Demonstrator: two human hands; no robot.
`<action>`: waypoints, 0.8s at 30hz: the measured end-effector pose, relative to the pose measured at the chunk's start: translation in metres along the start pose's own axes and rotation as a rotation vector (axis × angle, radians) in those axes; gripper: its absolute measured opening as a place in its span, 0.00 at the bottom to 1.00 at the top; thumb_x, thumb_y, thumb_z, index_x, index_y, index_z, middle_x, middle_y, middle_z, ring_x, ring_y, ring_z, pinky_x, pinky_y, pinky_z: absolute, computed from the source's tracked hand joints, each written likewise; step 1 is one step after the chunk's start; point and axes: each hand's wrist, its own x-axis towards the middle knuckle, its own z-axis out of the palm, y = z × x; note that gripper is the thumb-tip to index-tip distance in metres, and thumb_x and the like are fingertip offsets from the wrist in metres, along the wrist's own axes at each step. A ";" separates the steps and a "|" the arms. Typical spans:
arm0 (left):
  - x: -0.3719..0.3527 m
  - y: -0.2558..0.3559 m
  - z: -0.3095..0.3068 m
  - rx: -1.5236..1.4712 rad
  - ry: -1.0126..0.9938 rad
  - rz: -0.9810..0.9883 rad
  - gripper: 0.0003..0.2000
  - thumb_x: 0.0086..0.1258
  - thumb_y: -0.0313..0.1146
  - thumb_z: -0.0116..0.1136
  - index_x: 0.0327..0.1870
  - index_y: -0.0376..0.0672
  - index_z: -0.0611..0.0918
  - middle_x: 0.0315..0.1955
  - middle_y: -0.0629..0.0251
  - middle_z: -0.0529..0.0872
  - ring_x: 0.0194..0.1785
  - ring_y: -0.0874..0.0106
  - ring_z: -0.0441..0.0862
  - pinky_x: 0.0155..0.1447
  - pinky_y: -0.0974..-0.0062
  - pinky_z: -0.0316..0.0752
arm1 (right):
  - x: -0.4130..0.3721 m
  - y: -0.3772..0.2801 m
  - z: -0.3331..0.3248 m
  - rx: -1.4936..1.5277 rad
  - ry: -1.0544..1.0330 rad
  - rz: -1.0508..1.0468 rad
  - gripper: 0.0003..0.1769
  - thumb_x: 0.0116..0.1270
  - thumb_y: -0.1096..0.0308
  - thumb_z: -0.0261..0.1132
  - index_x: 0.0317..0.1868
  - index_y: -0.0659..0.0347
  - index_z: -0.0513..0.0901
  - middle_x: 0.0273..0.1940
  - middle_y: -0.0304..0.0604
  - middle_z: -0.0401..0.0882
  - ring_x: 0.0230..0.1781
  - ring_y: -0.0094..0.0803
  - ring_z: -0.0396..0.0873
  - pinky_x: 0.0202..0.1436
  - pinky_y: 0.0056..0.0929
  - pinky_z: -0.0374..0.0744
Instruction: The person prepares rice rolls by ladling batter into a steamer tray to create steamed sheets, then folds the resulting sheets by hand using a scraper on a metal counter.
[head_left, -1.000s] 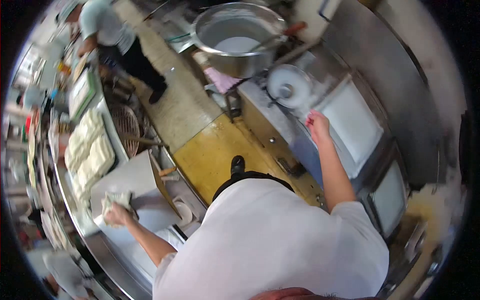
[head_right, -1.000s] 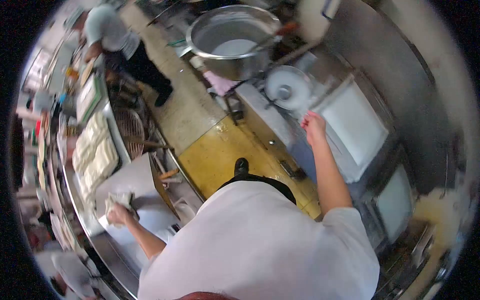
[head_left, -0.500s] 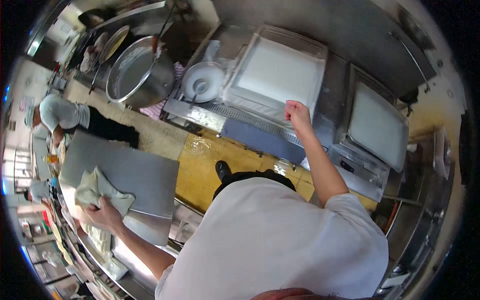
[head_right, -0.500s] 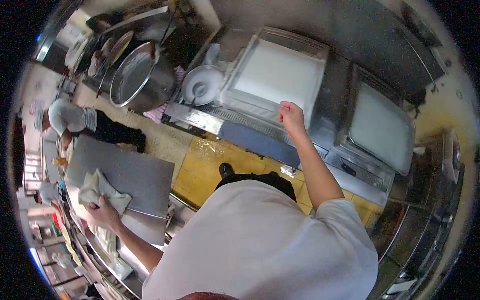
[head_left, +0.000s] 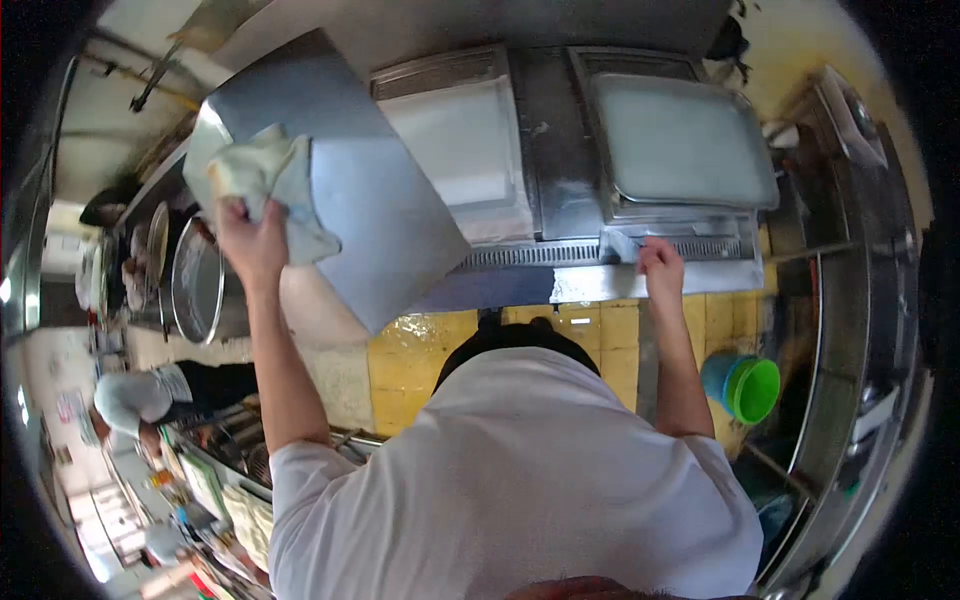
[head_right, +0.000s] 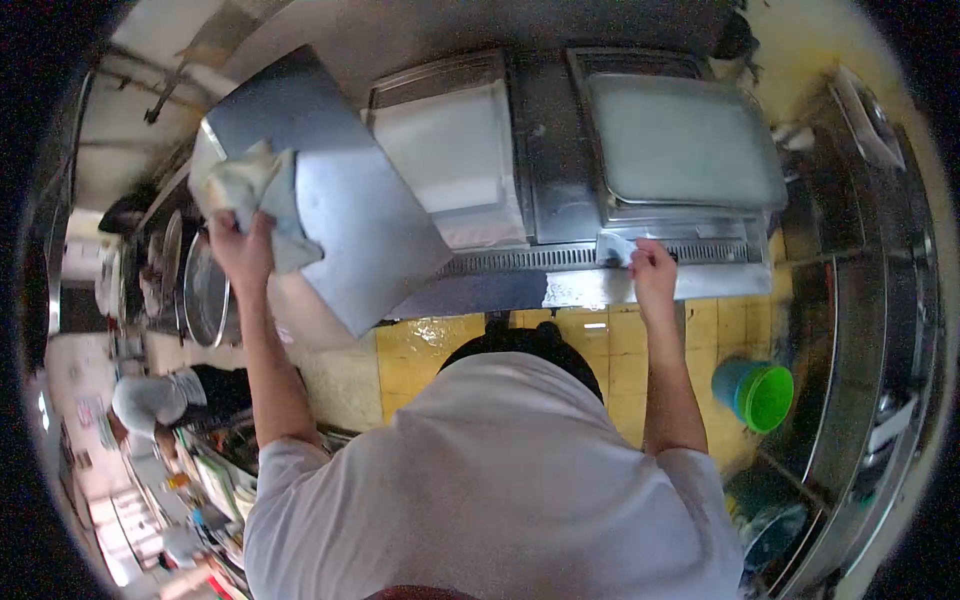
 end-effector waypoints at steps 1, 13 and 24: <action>0.012 -0.005 0.030 0.021 -0.042 -0.019 0.17 0.52 0.31 0.72 0.36 0.36 0.74 0.29 0.57 0.80 0.35 0.63 0.78 0.44 0.66 0.74 | -0.014 0.002 -0.013 -0.071 0.073 0.002 0.13 0.70 0.77 0.61 0.54 0.69 0.82 0.34 0.38 0.80 0.29 0.23 0.74 0.32 0.23 0.73; 0.071 -0.018 0.277 0.055 -0.440 0.044 0.21 0.56 0.40 0.69 0.45 0.35 0.79 0.40 0.43 0.87 0.48 0.44 0.85 0.54 0.53 0.78 | -0.135 0.028 -0.026 -0.100 0.422 0.200 0.12 0.69 0.74 0.64 0.51 0.68 0.83 0.34 0.37 0.81 0.29 0.23 0.77 0.31 0.24 0.78; 0.068 -0.041 0.336 0.048 -0.639 0.020 0.24 0.59 0.42 0.68 0.52 0.35 0.80 0.48 0.44 0.87 0.54 0.46 0.85 0.57 0.54 0.79 | -0.149 0.005 0.021 -0.243 0.399 0.259 0.14 0.71 0.76 0.61 0.54 0.71 0.82 0.36 0.41 0.82 0.31 0.25 0.79 0.34 0.24 0.79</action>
